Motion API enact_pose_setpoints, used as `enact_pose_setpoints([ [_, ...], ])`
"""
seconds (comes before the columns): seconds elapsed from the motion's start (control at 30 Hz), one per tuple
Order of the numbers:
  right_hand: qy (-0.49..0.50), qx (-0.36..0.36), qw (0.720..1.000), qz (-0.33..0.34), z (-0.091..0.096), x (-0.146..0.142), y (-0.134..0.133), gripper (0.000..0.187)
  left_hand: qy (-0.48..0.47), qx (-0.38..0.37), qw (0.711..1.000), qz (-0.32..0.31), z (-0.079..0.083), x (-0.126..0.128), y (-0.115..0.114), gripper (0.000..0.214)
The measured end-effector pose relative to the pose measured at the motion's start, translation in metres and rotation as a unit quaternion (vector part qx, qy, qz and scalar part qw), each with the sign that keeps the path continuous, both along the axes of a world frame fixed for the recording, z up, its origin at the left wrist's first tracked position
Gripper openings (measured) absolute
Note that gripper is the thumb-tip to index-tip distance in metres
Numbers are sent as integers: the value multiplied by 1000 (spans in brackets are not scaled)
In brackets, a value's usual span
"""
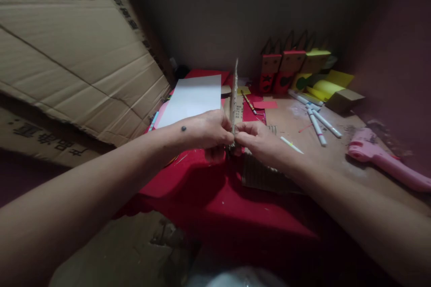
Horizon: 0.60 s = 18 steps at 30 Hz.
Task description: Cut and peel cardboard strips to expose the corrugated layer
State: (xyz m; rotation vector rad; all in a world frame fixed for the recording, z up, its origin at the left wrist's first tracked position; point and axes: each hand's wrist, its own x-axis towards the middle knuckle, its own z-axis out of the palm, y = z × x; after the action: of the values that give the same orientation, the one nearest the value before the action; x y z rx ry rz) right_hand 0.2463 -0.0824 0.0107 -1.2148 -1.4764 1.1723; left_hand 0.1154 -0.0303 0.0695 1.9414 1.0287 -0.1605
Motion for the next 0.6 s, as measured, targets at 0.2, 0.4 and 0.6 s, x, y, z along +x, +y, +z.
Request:
enact_pose_setpoints([
  [0.2, 65, 2, 998, -23, -9, 3, 4, 15, -8, 119, 993, -8, -4, -3, -2, 19],
  [0.4, 76, 17, 996, -50, -10, -3, 0, 15, 13, 288, 957, 11, -14, -3, -12, 13],
  [0.6, 43, 28, 997, -56, -4, -5, -3, 15, -15, 327, 945, 24, -16, 1, -15, 10],
])
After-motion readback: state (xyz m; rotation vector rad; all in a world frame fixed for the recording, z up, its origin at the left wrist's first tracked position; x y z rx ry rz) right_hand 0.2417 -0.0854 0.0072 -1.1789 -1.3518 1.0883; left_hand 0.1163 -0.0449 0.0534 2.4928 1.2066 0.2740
